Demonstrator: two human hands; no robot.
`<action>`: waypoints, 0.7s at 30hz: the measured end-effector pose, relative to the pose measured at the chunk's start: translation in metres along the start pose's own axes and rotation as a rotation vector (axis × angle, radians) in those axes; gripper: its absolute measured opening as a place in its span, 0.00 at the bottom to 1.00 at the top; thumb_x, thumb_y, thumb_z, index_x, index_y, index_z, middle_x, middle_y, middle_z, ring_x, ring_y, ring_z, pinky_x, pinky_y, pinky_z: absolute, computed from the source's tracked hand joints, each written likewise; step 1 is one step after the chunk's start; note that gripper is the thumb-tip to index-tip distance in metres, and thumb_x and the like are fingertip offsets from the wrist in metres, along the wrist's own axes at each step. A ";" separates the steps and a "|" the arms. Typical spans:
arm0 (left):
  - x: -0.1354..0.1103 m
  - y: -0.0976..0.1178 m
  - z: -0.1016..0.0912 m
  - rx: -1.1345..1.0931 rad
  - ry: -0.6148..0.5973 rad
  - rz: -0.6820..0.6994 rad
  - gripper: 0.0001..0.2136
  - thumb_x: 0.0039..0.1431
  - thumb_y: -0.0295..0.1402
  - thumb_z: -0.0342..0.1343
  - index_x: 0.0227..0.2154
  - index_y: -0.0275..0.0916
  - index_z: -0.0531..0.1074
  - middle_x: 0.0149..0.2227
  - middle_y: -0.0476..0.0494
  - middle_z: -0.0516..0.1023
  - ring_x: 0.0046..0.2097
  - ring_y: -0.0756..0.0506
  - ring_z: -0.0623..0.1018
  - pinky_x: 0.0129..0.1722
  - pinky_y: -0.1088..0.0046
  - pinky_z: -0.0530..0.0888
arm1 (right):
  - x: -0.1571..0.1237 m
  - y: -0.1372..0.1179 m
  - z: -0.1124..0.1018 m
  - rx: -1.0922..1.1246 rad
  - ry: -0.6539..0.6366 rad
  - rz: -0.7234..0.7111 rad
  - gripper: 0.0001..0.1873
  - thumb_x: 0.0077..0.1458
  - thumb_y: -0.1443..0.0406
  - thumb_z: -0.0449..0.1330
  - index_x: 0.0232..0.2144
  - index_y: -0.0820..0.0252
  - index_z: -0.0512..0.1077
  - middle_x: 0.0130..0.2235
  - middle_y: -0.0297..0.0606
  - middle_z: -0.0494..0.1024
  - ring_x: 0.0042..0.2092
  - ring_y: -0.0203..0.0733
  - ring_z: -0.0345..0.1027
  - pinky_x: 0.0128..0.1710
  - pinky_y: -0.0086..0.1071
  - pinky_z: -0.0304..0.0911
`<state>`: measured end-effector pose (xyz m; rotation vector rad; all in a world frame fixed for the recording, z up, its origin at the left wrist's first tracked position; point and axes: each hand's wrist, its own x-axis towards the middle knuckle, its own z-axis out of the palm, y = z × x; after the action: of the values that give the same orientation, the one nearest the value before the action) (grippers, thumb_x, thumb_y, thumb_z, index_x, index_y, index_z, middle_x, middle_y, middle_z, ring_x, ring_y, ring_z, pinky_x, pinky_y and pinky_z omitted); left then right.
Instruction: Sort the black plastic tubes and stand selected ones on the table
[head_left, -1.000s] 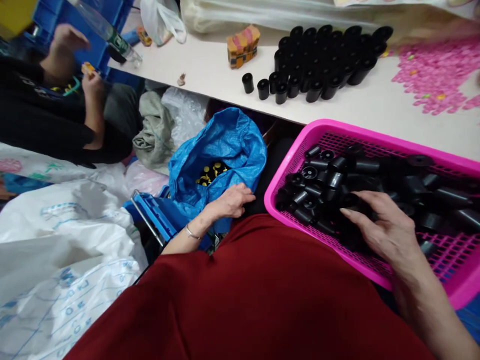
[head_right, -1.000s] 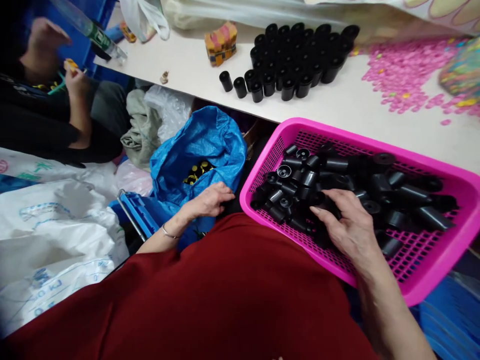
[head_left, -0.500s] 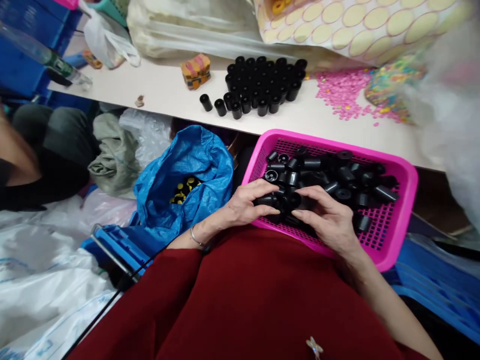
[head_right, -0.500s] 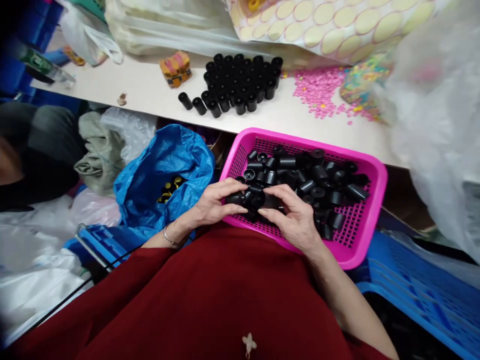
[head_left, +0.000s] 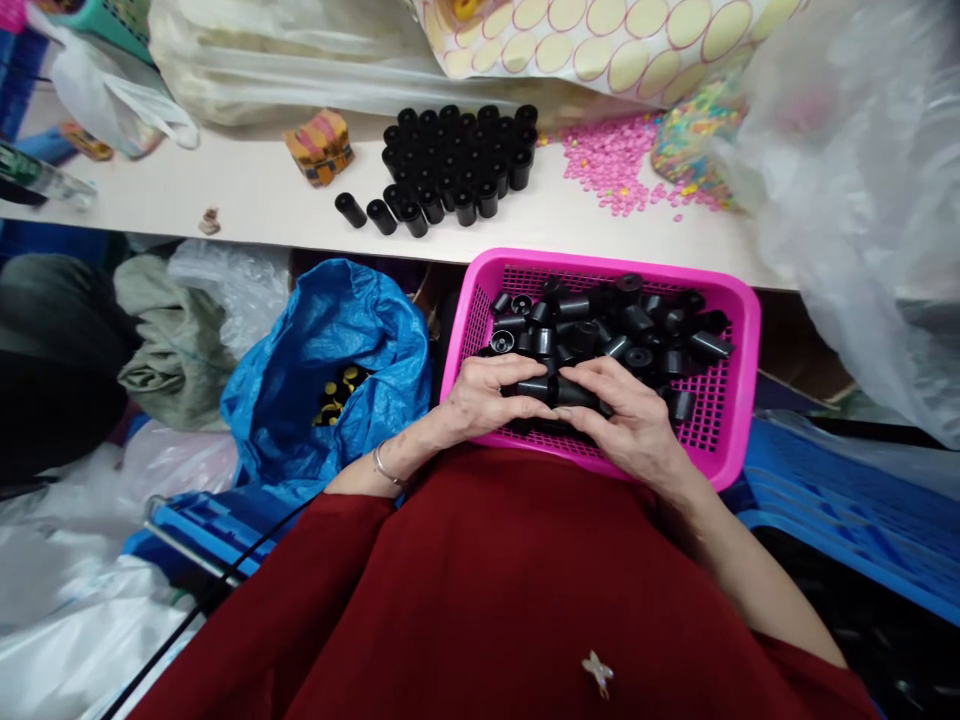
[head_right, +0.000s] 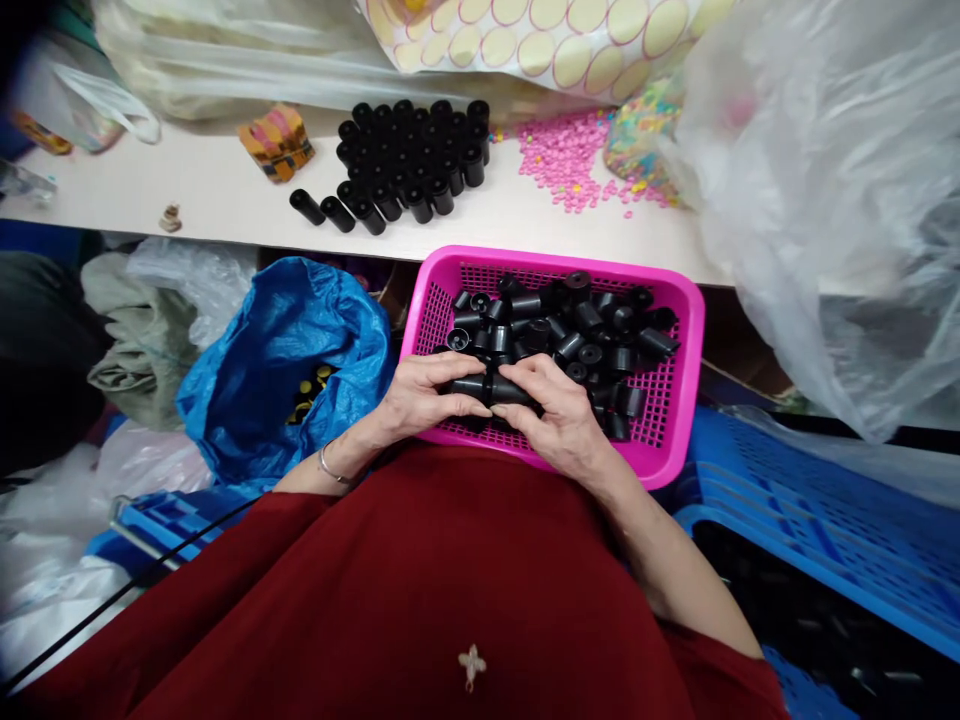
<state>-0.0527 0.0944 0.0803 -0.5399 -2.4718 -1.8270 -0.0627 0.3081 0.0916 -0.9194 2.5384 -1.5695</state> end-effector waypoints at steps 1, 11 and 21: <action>0.000 -0.002 0.002 0.009 -0.019 0.016 0.21 0.50 0.46 0.67 0.42 0.36 0.79 0.38 0.41 0.82 0.38 0.46 0.81 0.41 0.71 0.79 | 0.000 0.000 0.000 -0.019 -0.008 -0.022 0.16 0.59 0.65 0.60 0.50 0.56 0.74 0.39 0.41 0.75 0.39 0.40 0.72 0.37 0.34 0.72; 0.005 0.024 0.021 0.192 -0.294 -0.236 0.34 0.64 0.47 0.50 0.66 0.30 0.55 0.66 0.24 0.59 0.66 0.34 0.64 0.62 0.56 0.68 | -0.009 0.013 0.030 0.121 0.165 0.130 0.19 0.59 0.58 0.60 0.52 0.55 0.69 0.44 0.43 0.79 0.41 0.44 0.78 0.38 0.34 0.77; 0.057 -0.051 -0.114 0.300 0.876 -0.419 0.15 0.49 0.35 0.62 0.41 0.37 0.73 0.35 0.47 0.77 0.39 0.46 0.76 0.44 0.69 0.73 | 0.008 0.033 -0.005 -0.003 0.134 0.167 0.14 0.57 0.56 0.62 0.41 0.58 0.72 0.49 0.45 0.73 0.37 0.40 0.73 0.40 0.38 0.75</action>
<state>-0.1419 -0.0102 0.0812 0.6943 -2.1973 -1.2872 -0.0861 0.3190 0.0692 -0.6024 2.6264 -1.6283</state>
